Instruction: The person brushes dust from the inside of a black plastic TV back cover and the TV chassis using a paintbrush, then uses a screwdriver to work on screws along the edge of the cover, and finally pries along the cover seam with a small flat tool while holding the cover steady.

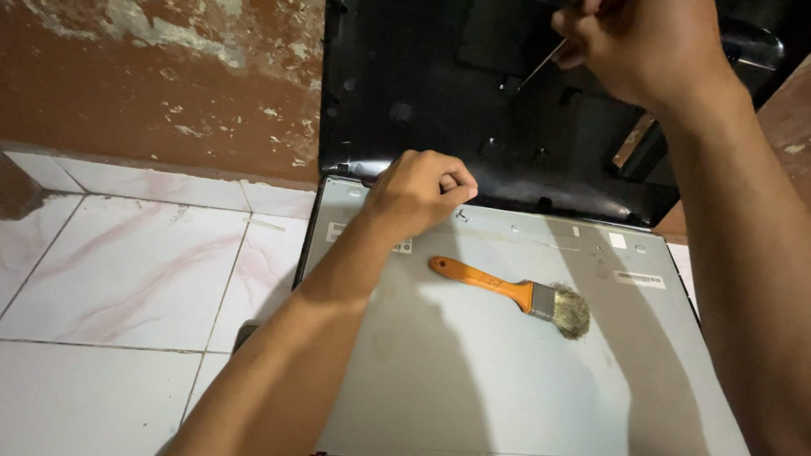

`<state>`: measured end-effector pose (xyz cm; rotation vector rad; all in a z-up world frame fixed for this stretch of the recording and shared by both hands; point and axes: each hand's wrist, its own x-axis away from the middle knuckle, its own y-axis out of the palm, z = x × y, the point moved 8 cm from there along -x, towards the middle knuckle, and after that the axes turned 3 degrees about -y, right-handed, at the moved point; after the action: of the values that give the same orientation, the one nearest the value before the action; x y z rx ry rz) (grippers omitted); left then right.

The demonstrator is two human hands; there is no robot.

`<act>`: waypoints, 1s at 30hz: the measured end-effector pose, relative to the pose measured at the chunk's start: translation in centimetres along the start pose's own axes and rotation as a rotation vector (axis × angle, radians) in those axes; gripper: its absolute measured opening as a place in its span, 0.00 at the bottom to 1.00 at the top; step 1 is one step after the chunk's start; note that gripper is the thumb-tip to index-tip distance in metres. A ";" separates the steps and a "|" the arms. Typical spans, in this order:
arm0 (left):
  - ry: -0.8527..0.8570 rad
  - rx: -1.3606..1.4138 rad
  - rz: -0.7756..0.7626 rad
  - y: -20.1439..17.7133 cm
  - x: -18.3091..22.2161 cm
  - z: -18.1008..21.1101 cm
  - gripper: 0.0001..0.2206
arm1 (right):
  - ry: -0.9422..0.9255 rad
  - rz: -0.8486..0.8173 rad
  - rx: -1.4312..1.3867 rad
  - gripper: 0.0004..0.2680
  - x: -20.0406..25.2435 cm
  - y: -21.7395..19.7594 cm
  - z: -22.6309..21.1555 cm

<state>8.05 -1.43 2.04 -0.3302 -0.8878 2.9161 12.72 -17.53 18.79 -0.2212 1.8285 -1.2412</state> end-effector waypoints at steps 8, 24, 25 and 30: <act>0.032 -0.028 0.001 -0.3 -0.5 0.4 0.07 | 0.012 -0.041 -0.206 0.12 -0.4 2.6 1.1; 0.016 0.009 0.015 -0.5 0.3 0.3 0.07 | -0.183 0.408 -0.184 0.13 3.7 0.5 -3.9; -0.015 0.007 0.000 -0.5 0.3 0.2 0.07 | -0.158 0.427 -0.247 0.11 3.7 0.8 -3.5; 0.029 0.001 0.017 -0.4 0.2 0.3 0.07 | -0.170 0.383 -0.205 0.09 1.3 2.2 -1.6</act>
<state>7.74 -1.26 2.45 -0.3812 -0.8831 2.9193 11.46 -16.19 16.45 -0.0799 1.7484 -0.7484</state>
